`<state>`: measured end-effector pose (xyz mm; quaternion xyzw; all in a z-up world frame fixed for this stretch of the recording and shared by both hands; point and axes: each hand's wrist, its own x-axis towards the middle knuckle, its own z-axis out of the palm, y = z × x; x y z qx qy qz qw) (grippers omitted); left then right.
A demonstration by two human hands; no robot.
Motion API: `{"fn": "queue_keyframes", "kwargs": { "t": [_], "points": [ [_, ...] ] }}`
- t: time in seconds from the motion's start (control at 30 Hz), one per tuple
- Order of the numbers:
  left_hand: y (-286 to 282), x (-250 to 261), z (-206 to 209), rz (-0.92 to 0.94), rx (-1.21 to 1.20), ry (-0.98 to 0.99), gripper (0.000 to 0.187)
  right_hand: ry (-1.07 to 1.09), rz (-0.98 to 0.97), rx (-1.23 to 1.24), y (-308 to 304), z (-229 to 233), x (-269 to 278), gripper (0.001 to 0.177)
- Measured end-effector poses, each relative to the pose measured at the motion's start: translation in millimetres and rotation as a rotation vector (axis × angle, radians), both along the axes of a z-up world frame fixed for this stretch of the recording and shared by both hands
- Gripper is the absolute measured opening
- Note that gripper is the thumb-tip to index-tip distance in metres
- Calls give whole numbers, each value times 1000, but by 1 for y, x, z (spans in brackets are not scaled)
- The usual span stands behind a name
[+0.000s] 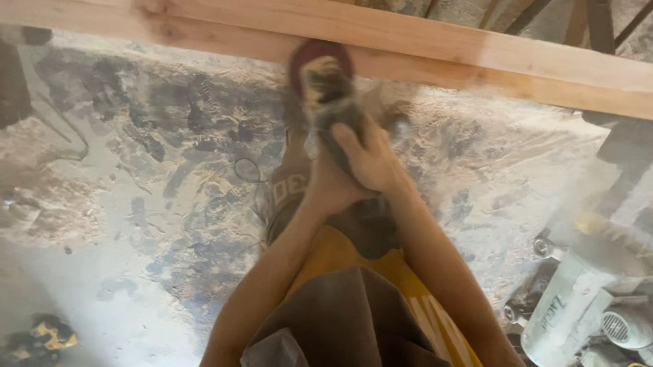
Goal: The person uses a handheld power tool with a sanding disc to smooth the edges and surface of a wooden board, moving the tool back and forth by hand.
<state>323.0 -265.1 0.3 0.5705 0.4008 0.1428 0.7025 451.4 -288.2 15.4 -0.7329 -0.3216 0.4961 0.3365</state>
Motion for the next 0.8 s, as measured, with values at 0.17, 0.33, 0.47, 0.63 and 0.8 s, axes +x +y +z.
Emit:
{"fn": "queue_keyframes", "kwargs": {
  "t": [0.17, 0.33, 0.47, 0.63, 0.8],
  "points": [
    [-44, 54, 1, -63, -271, 64, 114, 37, -103, 49, -57, 4, 52, 43],
    [-91, 115, 5, -80, -188, 37, 121, 50, -214, -34, -112, 6, 109, 44],
    [-133, 167, 7, -28, -158, -127, 115, 25, -222, 27, -153, 7, 157, 45],
    [-182, 223, 2, -307, -170, 116, 116, 30, -322, -17, -216, 5, 212, 44],
    [-220, 285, -2, -365, -48, 61, 129, 0, -507, -47, -280, -9, 261, 41]
  ]
}}
